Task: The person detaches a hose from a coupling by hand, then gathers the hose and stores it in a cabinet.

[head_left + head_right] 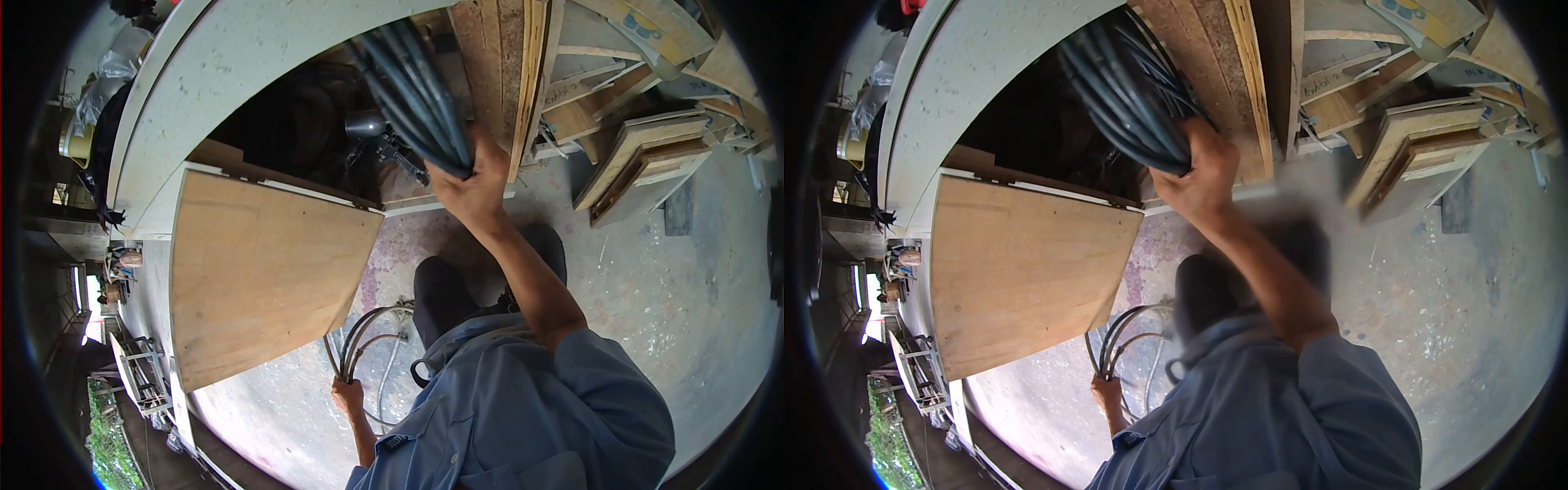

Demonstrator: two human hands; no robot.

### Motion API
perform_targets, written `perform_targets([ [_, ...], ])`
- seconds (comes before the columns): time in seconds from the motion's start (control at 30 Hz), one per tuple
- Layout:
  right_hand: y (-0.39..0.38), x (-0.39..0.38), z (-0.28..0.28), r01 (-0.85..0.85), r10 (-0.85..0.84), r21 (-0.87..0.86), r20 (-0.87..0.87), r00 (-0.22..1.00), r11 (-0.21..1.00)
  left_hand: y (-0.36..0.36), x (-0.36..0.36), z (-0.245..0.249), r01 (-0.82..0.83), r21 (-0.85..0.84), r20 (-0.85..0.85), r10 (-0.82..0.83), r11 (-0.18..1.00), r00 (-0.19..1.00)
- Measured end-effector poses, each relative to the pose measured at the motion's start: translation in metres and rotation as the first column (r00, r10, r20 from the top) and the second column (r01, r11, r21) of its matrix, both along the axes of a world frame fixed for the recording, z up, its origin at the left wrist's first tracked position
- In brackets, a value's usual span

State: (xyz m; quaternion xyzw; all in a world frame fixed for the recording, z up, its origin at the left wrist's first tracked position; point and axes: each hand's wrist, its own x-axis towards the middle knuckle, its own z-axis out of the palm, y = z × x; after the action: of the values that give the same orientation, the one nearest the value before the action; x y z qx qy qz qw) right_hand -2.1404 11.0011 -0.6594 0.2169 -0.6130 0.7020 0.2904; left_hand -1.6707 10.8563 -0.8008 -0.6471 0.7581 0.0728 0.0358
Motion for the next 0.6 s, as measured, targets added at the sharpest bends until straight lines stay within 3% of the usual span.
perform_targets([
  [0.07, -0.008, -0.013, 0.003, 0.029, -0.019, 0.06, -0.164, 0.986, 0.998, 0.002, -0.003, 0.001, 0.012, -0.016, 0.006, -0.012, 1.0, 1.0],
  [0.17, -0.029, -0.036, 0.01, 0.089, -0.057, 0.114, -0.256, 0.965, 0.989, 0.003, -0.001, 0.0, 0.001, -0.003, 0.039, -0.001, 1.0, 0.999],
  [0.33, -0.088, -0.094, 0.018, 0.163, -0.105, 0.214, -0.257, 0.961, 0.963, 0.006, 0.006, -0.001, -0.002, -0.01, 0.004, 0.002, 1.0, 1.0],
  [0.4, -0.113, -0.12, 0.004, 0.239, -0.123, 0.498, -0.254, 0.959, 0.834, 0.01, 0.007, 0.002, -0.007, -0.009, 0.007, 0.007, 1.0, 1.0],
  [0.43, -0.117, -0.119, -0.007, 0.236, -0.12, 0.499, -0.254, 0.96, 0.834, 0.011, 0.007, 0.002, -0.004, -0.014, 0.01, 0.004, 1.0, 1.0],
  [0.5, -0.114, -0.118, -0.02, 0.228, -0.236, 0.718, -0.091, 0.968, 0.658, 0.012, 0.006, 0.004, -0.003, -0.017, 0.006, 0.003, 1.0, 1.0],
  [0.53, -0.105, -0.111, -0.027, 0.193, -0.192, 0.753, -0.09, 0.977, 0.63, 0.014, 0.007, 0.004, -0.016, -0.029, -0.014, 0.016, 0.999, 1.0],
  [0.6, -0.087, -0.088, -0.049, 0.215, -0.137, 0.684, -0.167, 0.976, 0.698, 0.022, 0.005, 0.013, -0.046, -0.028, -0.033, 0.045, 0.999, 0.998],
])
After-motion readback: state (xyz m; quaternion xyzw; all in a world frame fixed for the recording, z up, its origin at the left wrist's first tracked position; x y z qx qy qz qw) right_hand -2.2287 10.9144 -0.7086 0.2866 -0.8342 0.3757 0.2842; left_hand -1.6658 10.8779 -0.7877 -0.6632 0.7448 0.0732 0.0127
